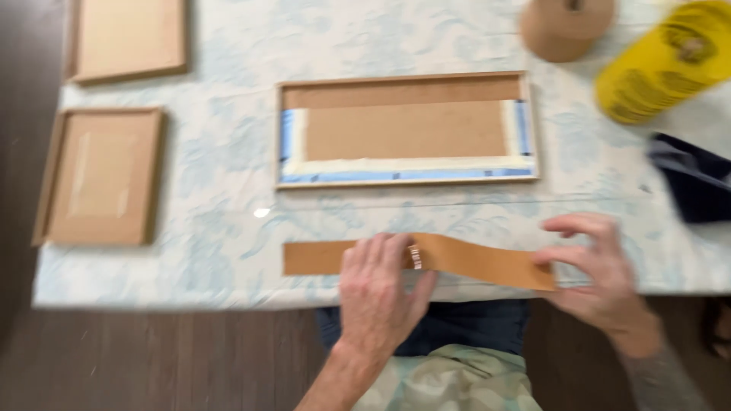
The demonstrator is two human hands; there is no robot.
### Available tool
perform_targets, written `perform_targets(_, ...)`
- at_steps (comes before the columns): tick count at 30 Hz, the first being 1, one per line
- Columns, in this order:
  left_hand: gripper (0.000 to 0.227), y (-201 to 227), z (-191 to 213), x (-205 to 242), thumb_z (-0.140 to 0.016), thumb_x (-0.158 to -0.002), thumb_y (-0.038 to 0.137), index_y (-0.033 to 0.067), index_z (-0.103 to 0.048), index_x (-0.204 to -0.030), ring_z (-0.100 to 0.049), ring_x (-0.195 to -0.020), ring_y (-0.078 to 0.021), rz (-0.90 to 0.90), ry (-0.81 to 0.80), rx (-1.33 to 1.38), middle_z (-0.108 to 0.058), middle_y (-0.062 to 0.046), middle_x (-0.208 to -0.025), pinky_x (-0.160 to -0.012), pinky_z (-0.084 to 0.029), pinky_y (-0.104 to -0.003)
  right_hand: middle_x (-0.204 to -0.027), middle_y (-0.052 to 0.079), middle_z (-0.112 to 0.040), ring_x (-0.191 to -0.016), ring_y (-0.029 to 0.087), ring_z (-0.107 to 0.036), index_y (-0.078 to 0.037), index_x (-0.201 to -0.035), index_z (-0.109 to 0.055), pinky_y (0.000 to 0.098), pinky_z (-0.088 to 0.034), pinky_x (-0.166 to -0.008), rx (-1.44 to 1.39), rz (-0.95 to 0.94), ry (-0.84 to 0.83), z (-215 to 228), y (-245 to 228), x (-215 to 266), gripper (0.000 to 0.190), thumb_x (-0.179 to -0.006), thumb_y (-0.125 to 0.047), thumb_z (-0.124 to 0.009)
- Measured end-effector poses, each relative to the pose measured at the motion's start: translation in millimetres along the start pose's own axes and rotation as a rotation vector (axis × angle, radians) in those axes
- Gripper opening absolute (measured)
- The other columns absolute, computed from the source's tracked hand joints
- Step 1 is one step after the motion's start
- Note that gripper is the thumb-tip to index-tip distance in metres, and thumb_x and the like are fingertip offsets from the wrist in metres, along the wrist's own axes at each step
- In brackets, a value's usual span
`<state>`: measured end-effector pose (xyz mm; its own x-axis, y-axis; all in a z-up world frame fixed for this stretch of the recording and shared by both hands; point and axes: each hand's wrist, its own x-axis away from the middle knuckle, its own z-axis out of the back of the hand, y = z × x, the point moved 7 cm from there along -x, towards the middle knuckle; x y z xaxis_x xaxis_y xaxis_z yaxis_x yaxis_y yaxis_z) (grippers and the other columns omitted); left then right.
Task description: Applying adhesive paper tape to the back of a wooden picture frame to seal it.
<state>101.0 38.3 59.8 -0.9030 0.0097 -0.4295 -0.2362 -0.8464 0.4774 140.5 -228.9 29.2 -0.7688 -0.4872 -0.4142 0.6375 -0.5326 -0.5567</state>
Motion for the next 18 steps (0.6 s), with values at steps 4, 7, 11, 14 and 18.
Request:
perform_targets(4,0.039,-11,6,5,-0.078,-0.079,0.02,0.0081,-0.059,-0.111,-0.056,-0.087,-0.0288,0.029,0.033,0.109,-0.062,-0.008,-0.097,-0.08,-0.043,-0.04,-0.12,0.014,-0.063,-0.113,0.03,-0.057,-0.013,-0.093,-0.076,0.0411,-0.049,-0.103,0.069,0.169,0.001,19,-33,-33,0.014,-0.085,-0.004,-0.07)
perform_targets(7,0.044,-19,8,5,-0.077,-0.073,0.013,0.0083,-0.06,-0.113,-0.058,-0.09,-0.0283,0.081,0.048,0.241,-0.064,-0.006,-0.097,-0.084,-0.044,-0.04,-0.116,0.012,-0.065,-0.11,0.029,-0.061,-0.013,-0.09,-0.075,0.0408,-0.047,-0.103,0.118,0.241,-0.058,32,-53,-52,0.012,-0.086,-0.006,-0.066)
perform_targets(11,0.052,-32,17,8,-0.072,-0.071,0.002,0.0105,-0.058,-0.121,-0.054,-0.086,-0.0234,0.191,0.099,0.314,-0.062,-0.002,-0.097,-0.085,-0.046,-0.037,-0.115,0.009,-0.067,-0.111,0.027,-0.059,-0.012,-0.091,-0.073,0.0377,-0.05,-0.101,0.144,0.357,-0.146,34,-84,-79,0.012,-0.087,-0.023,-0.076)
perform_targets(14,0.058,-44,21,10,-0.073,-0.075,0.005,0.0091,-0.055,-0.13,-0.055,-0.097,-0.0249,0.228,0.177,0.303,-0.055,-0.008,-0.103,-0.095,-0.046,-0.039,-0.115,0.006,-0.068,-0.109,0.027,-0.062,-0.016,-0.089,-0.075,0.0408,-0.042,-0.103,0.161,0.299,-0.132,46,-94,-101,0.016,-0.092,-0.024,-0.062)
perform_targets(18,0.078,-66,18,25,-0.084,-0.065,0.006,0.0078,-0.052,-0.135,-0.055,-0.096,-0.0263,0.291,0.161,0.206,-0.057,-0.007,-0.105,-0.085,-0.043,-0.041,-0.126,0.001,-0.063,-0.114,0.029,-0.06,-0.027,-0.1,-0.074,0.0474,-0.046,-0.105,0.296,0.423,-0.245,53,-90,-131,0.028,-0.079,-0.045,-0.076)
